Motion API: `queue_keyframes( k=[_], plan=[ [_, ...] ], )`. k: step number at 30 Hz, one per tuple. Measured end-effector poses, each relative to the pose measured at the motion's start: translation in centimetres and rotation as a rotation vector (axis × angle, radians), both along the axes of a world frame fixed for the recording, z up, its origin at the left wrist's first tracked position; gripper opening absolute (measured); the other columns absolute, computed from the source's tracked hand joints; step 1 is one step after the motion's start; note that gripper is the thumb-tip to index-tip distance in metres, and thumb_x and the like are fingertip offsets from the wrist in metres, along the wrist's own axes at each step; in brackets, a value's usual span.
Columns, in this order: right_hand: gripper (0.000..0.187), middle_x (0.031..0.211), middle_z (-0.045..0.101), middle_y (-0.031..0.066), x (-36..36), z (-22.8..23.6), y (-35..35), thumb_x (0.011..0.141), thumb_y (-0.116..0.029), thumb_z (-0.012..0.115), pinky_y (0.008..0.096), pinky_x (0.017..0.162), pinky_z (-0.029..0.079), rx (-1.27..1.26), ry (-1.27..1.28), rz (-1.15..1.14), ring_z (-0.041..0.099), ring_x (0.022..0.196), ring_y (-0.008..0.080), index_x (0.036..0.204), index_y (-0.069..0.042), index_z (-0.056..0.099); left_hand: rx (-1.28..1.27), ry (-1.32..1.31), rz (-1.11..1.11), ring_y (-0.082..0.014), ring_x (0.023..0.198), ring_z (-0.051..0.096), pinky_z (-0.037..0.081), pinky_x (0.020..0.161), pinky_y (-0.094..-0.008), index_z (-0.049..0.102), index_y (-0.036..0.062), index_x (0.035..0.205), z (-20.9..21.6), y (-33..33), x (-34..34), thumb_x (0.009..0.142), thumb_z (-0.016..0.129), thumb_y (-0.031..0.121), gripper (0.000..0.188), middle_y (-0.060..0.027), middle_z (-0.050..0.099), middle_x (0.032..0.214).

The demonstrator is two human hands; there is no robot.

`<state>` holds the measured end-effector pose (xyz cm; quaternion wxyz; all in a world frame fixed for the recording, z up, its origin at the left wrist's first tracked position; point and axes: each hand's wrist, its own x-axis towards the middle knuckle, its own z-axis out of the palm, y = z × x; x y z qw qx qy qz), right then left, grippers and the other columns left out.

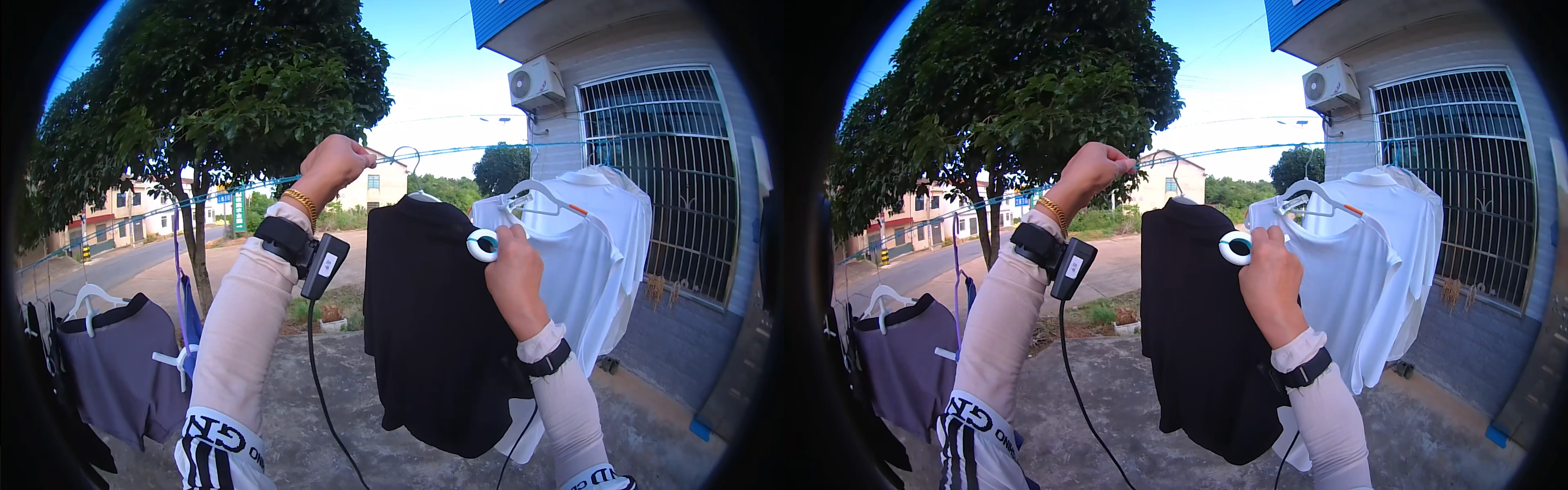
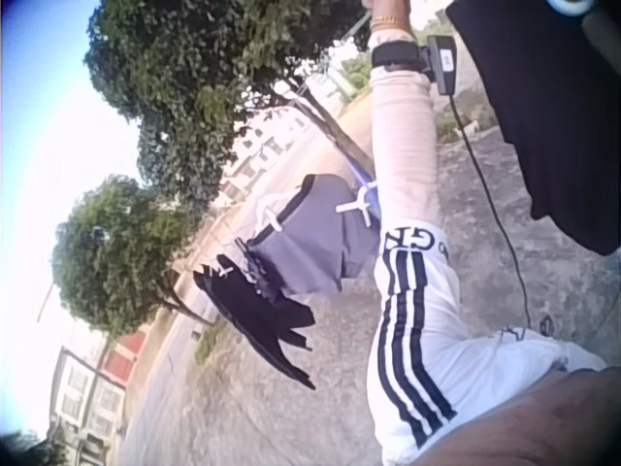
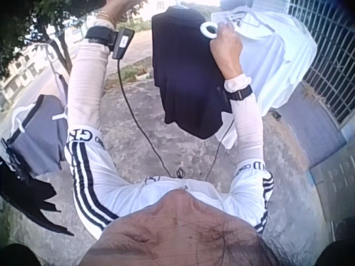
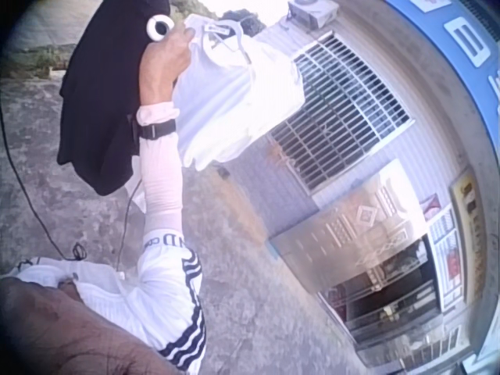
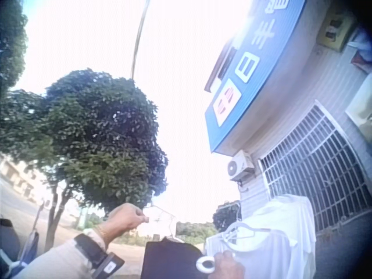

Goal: The person hangs underwear, shorts, a bra, trousers, and shirts onto hangers and then clips them to a laundry line outside.

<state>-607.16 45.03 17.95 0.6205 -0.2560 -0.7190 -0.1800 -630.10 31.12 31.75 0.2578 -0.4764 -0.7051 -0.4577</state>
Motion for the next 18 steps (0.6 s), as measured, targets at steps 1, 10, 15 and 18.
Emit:
queue_keyframes(
  k=[1, 10, 15, 18],
  plan=[
    [0.014, 0.088, 0.056, 0.0154, 0.0, 0.0, 0.1, 0.071, 0.004, 0.057, 0.0497, 0.059, 0.047, -0.006, 0.023, 0.0, 0.06, 0.067, 0.0407, 0.084, -0.001, 0.055, 0.012, 0.008, 0.01, -0.0104, 0.061, 0.051, 0.042, 0.06, -0.0295, 0.073, 0.0066, 0.086, 0.0, -0.1, 0.1, 0.083, 0.069, 0.029, 0.023, -0.0017, 0.061, 0.066],
    [0.015, 0.088, 0.056, 0.0159, 0.0, 0.0, 0.1, 0.071, 0.004, 0.057, 0.0507, 0.059, 0.046, 0.017, 0.052, 0.064, 0.059, 0.068, 0.0415, 0.085, -0.001, 0.054, -0.002, 0.008, 0.009, -0.011, 0.064, 0.054, 0.043, 0.062, -0.0293, 0.073, 0.0071, 0.087, 0.1, 0.5, -0.4, 0.083, 0.069, 0.029, 0.023, -0.002, 0.063, 0.07],
    [0.016, 0.088, 0.055, 0.0158, -0.6, -0.8, 0.2, 0.071, 0.004, 0.057, 0.0506, 0.058, 0.046, -0.005, 0.043, 0.069, 0.059, 0.067, 0.0413, 0.085, -0.001, 0.054, 0.002, 0.015, 0.003, -0.0107, 0.064, 0.054, 0.043, 0.062, -0.0289, 0.073, 0.0068, 0.086, 0.1, 0.3, -0.6, 0.083, 0.069, 0.029, 0.022, -0.0019, 0.063, 0.07],
    [0.016, 0.088, 0.055, 0.0158, -0.5, -0.9, 0.1, 0.07, 0.005, 0.057, 0.0504, 0.057, 0.046, 0.017, 0.063, 0.077, 0.058, 0.067, 0.0412, 0.085, -0.001, 0.054, 0.0, 0.017, -0.016, -0.0105, 0.064, 0.054, 0.043, 0.062, -0.0288, 0.073, 0.0064, 0.085, 0.0, 0.1, -0.2, 0.082, 0.069, 0.028, 0.022, -0.0017, 0.063, 0.07]
  ],
)
